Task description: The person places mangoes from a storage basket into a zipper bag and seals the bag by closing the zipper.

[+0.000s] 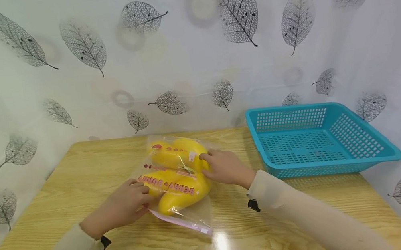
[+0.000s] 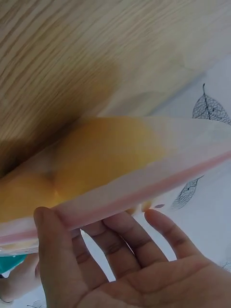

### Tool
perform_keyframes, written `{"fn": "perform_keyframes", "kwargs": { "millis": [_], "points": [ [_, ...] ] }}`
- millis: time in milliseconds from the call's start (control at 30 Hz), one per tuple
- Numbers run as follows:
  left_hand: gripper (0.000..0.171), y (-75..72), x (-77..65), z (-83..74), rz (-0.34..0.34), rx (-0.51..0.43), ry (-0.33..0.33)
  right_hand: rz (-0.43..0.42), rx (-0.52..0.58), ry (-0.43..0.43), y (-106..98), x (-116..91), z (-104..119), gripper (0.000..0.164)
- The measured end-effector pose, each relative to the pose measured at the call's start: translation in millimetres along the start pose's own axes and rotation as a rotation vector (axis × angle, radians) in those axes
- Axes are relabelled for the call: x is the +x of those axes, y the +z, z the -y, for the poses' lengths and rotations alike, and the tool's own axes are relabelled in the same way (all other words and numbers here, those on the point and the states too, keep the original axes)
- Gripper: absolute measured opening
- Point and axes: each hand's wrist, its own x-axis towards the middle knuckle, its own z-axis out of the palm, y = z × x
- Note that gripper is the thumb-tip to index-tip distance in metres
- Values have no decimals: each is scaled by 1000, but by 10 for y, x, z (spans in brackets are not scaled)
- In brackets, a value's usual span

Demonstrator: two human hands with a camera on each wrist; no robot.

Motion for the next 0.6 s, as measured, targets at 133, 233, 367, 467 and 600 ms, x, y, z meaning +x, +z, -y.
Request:
{"fn": "perform_keyframes", "kwargs": {
  "millis": [133, 233, 367, 467, 600],
  "points": [
    [14, -14, -39, 88, 16, -7, -48, -43, -12, 4, 34, 71, 15, 38],
    [17, -11, -66, 183, 21, -16, -84, -76, -10, 13, 54, 108, 5, 38],
    [21, 12, -98, 342, 51, -32, -154, -78, -4, 24, 79, 122, -16, 40],
    [23, 34, -119, 472, 58, -32, -194, -64, 4, 22, 86, 111, -17, 42],
    [21, 73, -152, 661, 34, -30, -223, -55, 8, 7, 97, 112, 11, 45]
  ]
}}
